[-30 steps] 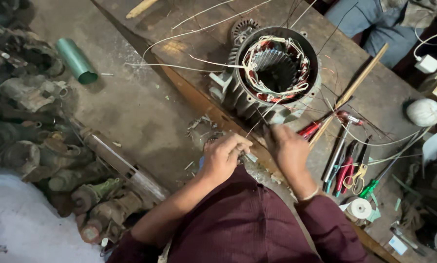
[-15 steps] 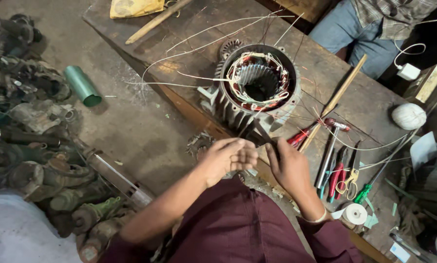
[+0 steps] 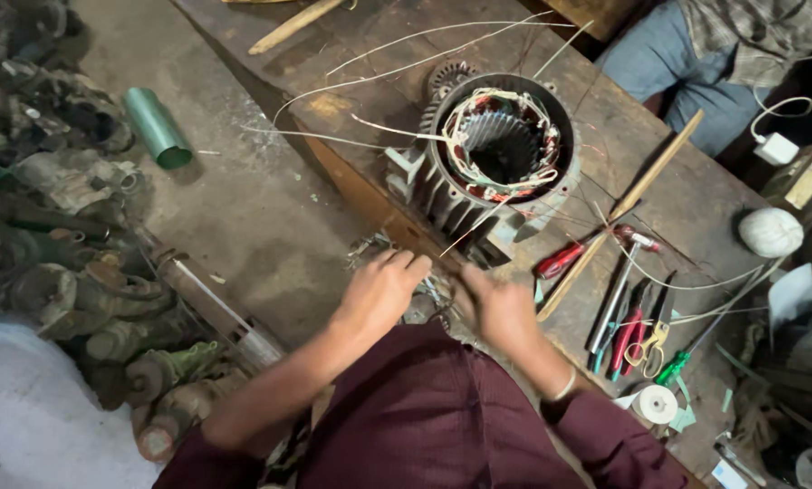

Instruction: The person works on an electric motor stator, using a wooden stick to push and arrange copper windings inside the slots. They then use pliers to adjust and secure the windings, followed by a screwdriver to further manipulate the internal components.

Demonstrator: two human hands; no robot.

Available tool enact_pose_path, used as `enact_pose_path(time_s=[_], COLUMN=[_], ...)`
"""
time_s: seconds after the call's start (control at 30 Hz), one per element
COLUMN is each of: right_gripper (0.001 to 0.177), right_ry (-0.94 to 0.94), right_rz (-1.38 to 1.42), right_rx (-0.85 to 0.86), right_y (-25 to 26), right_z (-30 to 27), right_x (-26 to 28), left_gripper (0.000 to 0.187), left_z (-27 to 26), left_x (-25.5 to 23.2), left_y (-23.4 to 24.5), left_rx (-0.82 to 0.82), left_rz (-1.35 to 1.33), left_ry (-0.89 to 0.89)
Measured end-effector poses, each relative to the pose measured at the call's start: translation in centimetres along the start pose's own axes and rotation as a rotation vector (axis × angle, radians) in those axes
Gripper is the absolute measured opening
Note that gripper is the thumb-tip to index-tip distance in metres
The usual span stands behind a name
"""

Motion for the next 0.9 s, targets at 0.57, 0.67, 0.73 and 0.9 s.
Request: enact_pose_path(time_s=[0.57,0.67,0.73,0.9], right_gripper=[0.019,0.024,0.019,0.015], right_ry=[-0.068,-0.208,-0.273,0.018], right_rz=[0.283,-0.017,-0.046,-0.154], right_rx=[0.194,0.016,-0.085,-0.055], right_y=[0.9,2.8,3.5,1.3], right_z=[-0.2,0.9,1.3,0.2], right_x=[0.3,-1.5,-2.0,0.6], left_gripper=[0.012,0.014,0.019,0.035], left_z=[0.0,1.2,1.3,0.2], left_x=[1.0,1.1,0.6,-0.6], left_y=[-5.1,-4.3,-1.9,0.7], left_rx=[0.351,0.202,-0.074,0.142], left_rz=[-0.721,-0.819,-0.521,0.448], left_ry=[0.418,0.352,0.074,-0.11])
Point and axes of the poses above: each hand's wrist, its own z-axis towards the middle knuckle, its own y-axis out of the back of the hand, x = y × z, the point moved 3 cm from there along z, towards the middle knuckle, and after that the axes turned 6 degrees about -z, right-handed, at the moved point
